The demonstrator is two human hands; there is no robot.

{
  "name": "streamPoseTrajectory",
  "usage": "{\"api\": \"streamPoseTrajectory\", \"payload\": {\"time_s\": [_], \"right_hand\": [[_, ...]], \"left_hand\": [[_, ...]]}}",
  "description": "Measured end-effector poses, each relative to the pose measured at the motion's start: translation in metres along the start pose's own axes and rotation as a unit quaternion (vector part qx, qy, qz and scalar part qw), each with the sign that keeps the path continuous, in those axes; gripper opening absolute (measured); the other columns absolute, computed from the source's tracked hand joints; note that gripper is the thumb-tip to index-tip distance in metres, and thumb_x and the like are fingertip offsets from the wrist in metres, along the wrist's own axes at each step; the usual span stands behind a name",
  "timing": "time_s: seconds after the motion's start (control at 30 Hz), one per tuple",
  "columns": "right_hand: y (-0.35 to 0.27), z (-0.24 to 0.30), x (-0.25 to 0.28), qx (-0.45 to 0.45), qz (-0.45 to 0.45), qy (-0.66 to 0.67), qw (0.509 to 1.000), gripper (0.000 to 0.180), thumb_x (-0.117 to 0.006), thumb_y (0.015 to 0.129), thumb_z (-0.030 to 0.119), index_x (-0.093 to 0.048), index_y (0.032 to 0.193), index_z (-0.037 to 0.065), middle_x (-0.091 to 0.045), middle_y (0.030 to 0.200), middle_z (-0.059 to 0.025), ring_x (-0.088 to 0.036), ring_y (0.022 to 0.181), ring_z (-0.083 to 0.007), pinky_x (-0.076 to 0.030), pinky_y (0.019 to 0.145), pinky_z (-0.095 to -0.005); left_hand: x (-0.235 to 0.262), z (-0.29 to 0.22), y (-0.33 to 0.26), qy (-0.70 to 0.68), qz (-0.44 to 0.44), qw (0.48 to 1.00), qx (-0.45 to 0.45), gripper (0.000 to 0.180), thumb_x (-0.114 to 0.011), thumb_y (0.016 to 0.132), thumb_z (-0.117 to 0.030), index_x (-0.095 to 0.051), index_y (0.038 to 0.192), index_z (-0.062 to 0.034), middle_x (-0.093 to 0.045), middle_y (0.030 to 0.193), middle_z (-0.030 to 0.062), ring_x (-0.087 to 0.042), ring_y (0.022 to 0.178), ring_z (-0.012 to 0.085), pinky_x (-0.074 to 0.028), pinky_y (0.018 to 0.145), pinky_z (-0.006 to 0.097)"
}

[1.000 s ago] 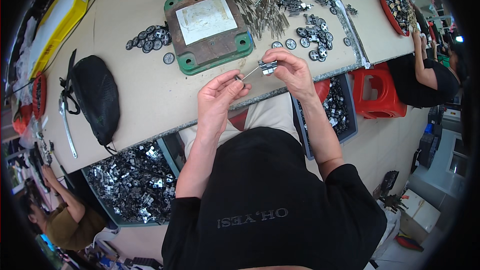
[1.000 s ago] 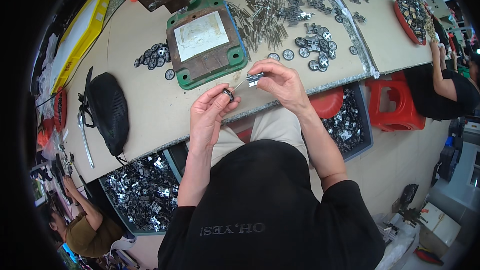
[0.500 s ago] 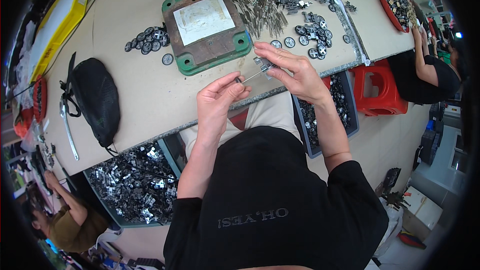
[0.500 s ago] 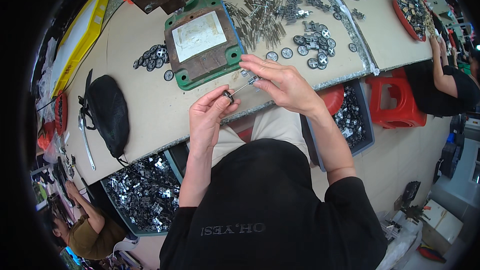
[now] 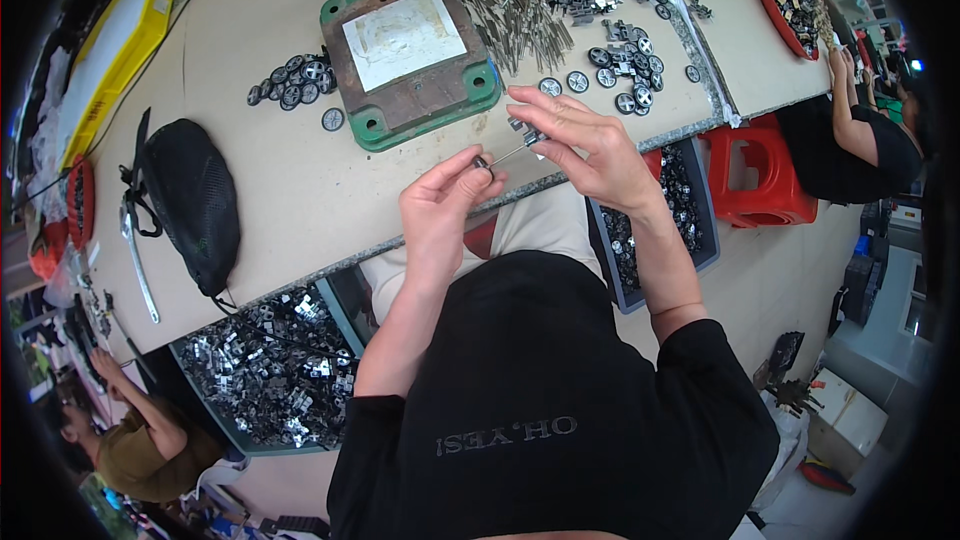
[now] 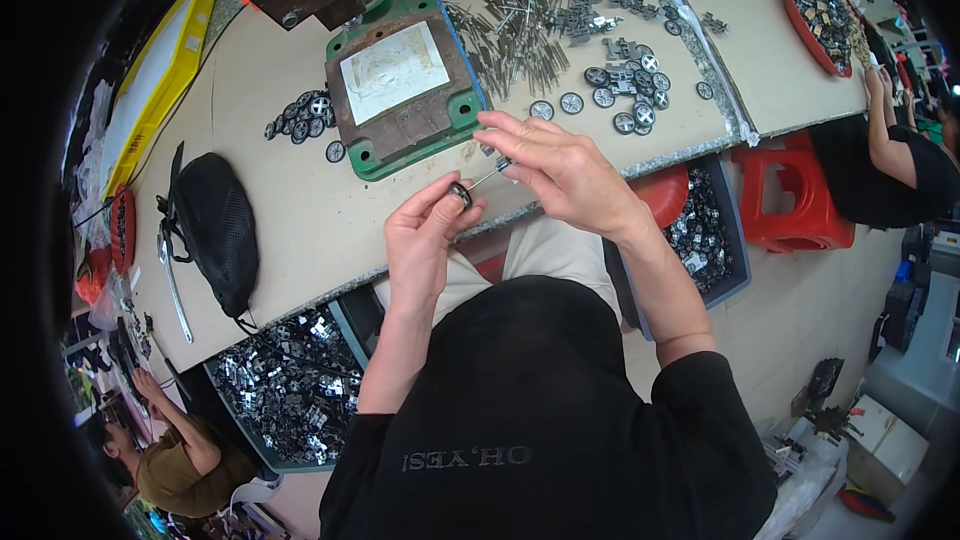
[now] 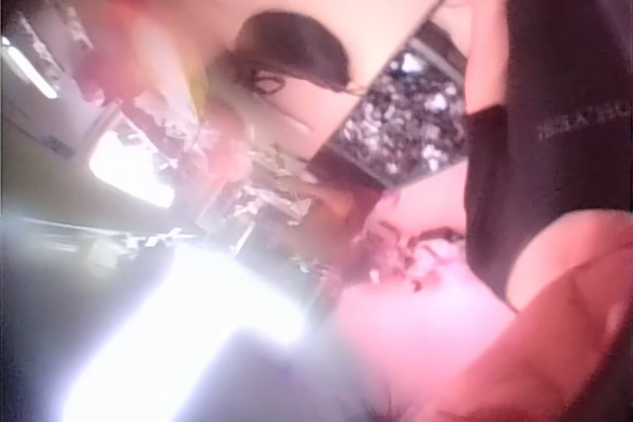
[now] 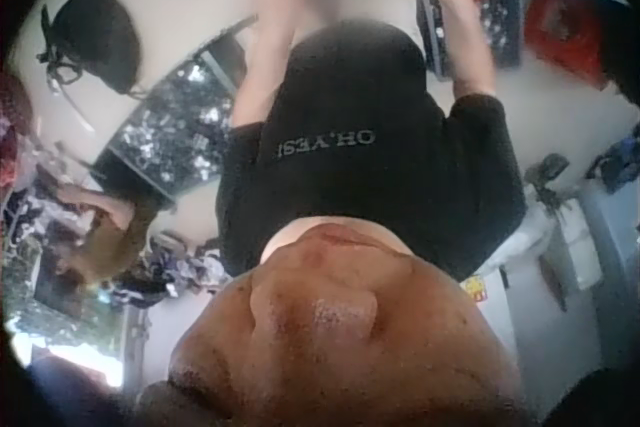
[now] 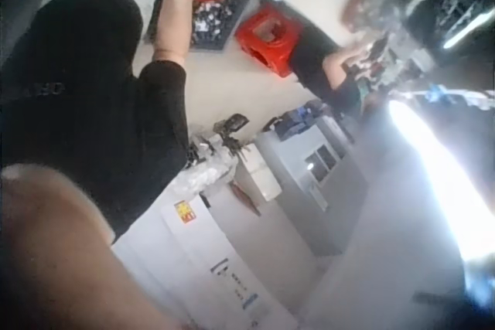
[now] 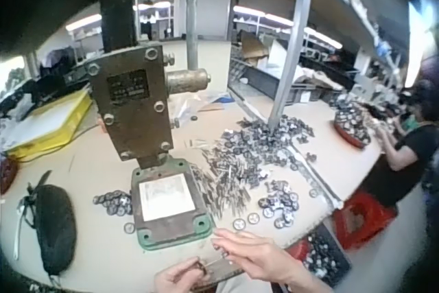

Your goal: The person assembles small electronic or mechanical components by hand, pressing metal pins into plastic housings using a manual press to create assembled parts.

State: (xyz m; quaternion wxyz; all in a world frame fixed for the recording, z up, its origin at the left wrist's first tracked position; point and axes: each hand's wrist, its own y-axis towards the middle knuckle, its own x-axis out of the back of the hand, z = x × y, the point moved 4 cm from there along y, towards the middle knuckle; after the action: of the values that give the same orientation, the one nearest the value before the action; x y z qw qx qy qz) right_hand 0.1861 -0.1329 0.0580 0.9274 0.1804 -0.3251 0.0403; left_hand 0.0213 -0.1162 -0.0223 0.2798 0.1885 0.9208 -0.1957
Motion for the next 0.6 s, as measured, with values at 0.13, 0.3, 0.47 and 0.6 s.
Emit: {"api": "streamPoseTrajectory", "payload": {"time_s": [0.13, 0.3, 0.47, 0.6], "right_hand": [[0.0, 0.0, 0.001, 0.028, -0.028, -0.011, 0.999, 0.045, -0.057, 0.071, -0.007, -0.056, 0.115, 0.002, -0.053, 0.123, -0.0128, -0.057, 0.089, -0.0266, -0.047, 0.078, -0.0339], [0.001, 0.002, -0.001, 0.026, -0.019, -0.02, 0.999, 0.045, -0.058, 0.07, -0.009, -0.057, 0.114, 0.002, -0.054, 0.122, -0.0129, -0.057, 0.087, -0.0255, -0.048, 0.075, -0.0332], [-0.001, 0.002, 0.002, 0.033, -0.028, 0.003, 0.999, 0.046, -0.059, 0.068, -0.009, -0.058, 0.113, 0.002, -0.054, 0.122, -0.0129, -0.057, 0.088, -0.0264, -0.048, 0.076, -0.0323], [0.0, 0.003, -0.001, 0.043, -0.028, -0.018, 0.999, 0.047, -0.059, 0.068, -0.009, -0.058, 0.113, 0.002, -0.054, 0.122, -0.0129, -0.057, 0.087, -0.026, -0.049, 0.075, -0.032]], "left_hand": [[0.001, 0.0, -0.001, -0.083, 0.001, 0.993, 0.079, 0.025, -0.055, 0.087, -0.004, -0.055, 0.11, 0.0068, -0.062, 0.097, 0.0139, -0.065, 0.085, 0.024, -0.055, 0.077, 0.029], [-0.001, 0.001, -0.002, 0.023, -0.009, 1.0, 0.003, 0.027, -0.055, 0.088, -0.005, -0.054, 0.112, 0.0068, -0.062, 0.098, 0.0144, -0.064, 0.087, 0.0243, -0.055, 0.078, 0.03], [-0.003, -0.006, -0.003, -0.003, -0.045, 0.998, 0.047, 0.028, -0.056, 0.087, -0.004, -0.053, 0.113, 0.0072, -0.062, 0.098, 0.0138, -0.064, 0.086, 0.0235, -0.054, 0.079, 0.029], [-0.004, -0.001, -0.003, 0.035, -0.014, 0.999, -0.006, 0.03, -0.056, 0.086, -0.004, -0.053, 0.114, 0.0075, -0.061, 0.099, 0.0141, -0.064, 0.087, 0.0239, -0.054, 0.078, 0.029]]}}
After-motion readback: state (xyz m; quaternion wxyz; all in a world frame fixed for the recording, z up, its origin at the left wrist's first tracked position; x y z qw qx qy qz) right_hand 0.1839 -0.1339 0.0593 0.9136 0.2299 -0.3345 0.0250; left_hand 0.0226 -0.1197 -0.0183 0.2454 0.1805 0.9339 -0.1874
